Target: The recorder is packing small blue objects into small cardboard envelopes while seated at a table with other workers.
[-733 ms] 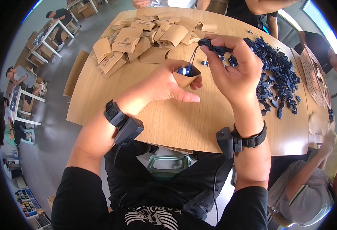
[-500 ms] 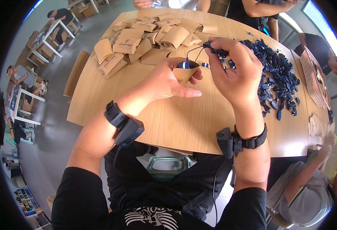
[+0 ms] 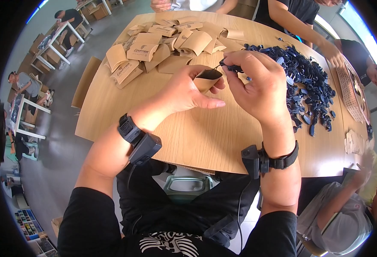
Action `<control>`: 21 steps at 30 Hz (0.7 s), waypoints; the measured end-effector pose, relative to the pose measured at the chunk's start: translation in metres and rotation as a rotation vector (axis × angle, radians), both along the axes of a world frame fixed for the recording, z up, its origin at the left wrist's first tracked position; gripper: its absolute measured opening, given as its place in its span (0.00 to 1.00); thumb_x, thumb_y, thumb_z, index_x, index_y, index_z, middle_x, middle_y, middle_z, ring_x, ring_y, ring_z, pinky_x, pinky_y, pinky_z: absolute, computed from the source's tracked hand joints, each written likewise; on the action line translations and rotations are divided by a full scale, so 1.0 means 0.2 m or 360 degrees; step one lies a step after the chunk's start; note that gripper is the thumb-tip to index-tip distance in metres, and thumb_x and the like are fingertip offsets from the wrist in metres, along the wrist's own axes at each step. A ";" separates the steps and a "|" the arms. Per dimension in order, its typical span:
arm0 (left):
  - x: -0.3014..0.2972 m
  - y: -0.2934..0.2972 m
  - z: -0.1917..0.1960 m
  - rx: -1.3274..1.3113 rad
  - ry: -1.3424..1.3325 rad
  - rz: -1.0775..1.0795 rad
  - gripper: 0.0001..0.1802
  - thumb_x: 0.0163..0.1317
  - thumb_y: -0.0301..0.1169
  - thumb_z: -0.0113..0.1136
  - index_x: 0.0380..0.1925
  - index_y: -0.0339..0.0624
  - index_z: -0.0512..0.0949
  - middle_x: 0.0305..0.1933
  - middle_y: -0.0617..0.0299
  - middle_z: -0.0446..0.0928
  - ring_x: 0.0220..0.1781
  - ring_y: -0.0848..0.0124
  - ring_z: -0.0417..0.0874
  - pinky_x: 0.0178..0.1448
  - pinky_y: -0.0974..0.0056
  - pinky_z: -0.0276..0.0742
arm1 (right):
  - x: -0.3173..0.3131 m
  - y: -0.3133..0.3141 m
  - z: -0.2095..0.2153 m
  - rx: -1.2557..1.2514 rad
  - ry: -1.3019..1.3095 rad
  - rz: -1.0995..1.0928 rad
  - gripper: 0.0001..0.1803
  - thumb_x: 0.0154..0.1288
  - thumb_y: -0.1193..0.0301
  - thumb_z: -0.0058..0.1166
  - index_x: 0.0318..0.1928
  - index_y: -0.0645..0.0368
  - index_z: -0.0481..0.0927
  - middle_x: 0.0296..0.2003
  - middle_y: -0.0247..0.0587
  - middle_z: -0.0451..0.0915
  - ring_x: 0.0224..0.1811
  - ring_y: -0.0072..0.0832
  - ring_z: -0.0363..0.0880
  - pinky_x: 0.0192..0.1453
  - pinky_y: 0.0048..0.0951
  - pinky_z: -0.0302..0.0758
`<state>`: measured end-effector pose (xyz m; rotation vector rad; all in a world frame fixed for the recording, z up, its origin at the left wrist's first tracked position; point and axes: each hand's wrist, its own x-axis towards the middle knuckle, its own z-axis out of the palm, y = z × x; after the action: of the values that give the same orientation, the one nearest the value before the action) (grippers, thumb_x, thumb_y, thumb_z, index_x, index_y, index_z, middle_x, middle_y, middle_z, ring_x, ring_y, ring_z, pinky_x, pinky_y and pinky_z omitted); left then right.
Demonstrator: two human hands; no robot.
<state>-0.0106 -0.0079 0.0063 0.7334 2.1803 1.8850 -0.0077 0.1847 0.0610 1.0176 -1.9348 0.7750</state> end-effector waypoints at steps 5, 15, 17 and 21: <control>0.00 0.01 0.00 0.0017 -0.0010 0.0003 0.22 0.43 0.33 0.81 0.36 0.37 0.81 0.36 0.67 0.81 0.38 0.77 0.78 0.45 0.69 0.77 | 0.01 0.01 0.00 0.0029 -0.0105 0.0077 0.12 0.48 0.83 0.65 0.34 0.60 0.80 0.32 0.40 0.85 0.33 0.37 0.85 0.36 0.30 0.81; 0.01 -0.01 -0.01 -0.0115 -0.0015 0.0020 0.23 0.41 0.36 0.81 0.36 0.38 0.81 0.34 0.66 0.81 0.35 0.77 0.78 0.43 0.69 0.77 | 0.03 0.00 -0.01 0.0119 -0.0499 0.0179 0.12 0.46 0.83 0.68 0.34 0.62 0.82 0.28 0.38 0.82 0.30 0.33 0.84 0.34 0.26 0.77; 0.00 0.01 -0.03 -0.0179 0.0056 -0.0032 0.23 0.41 0.36 0.81 0.35 0.39 0.81 0.33 0.66 0.81 0.36 0.77 0.79 0.42 0.69 0.77 | 0.05 0.00 0.01 0.0062 -0.0663 0.0209 0.13 0.46 0.83 0.68 0.34 0.62 0.82 0.28 0.38 0.81 0.30 0.33 0.84 0.34 0.27 0.77; -0.01 0.01 -0.03 -0.0094 0.0008 0.0002 0.28 0.37 0.42 0.80 0.36 0.37 0.83 0.31 0.62 0.82 0.35 0.74 0.81 0.43 0.66 0.77 | 0.05 0.01 0.03 0.0064 -0.0731 0.0245 0.15 0.44 0.80 0.69 0.36 0.59 0.85 0.28 0.41 0.82 0.31 0.35 0.82 0.34 0.32 0.77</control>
<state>-0.0134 -0.0054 -0.0006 0.7272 2.2296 1.8127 0.0026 0.1864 0.0676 1.0922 -2.2815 1.1396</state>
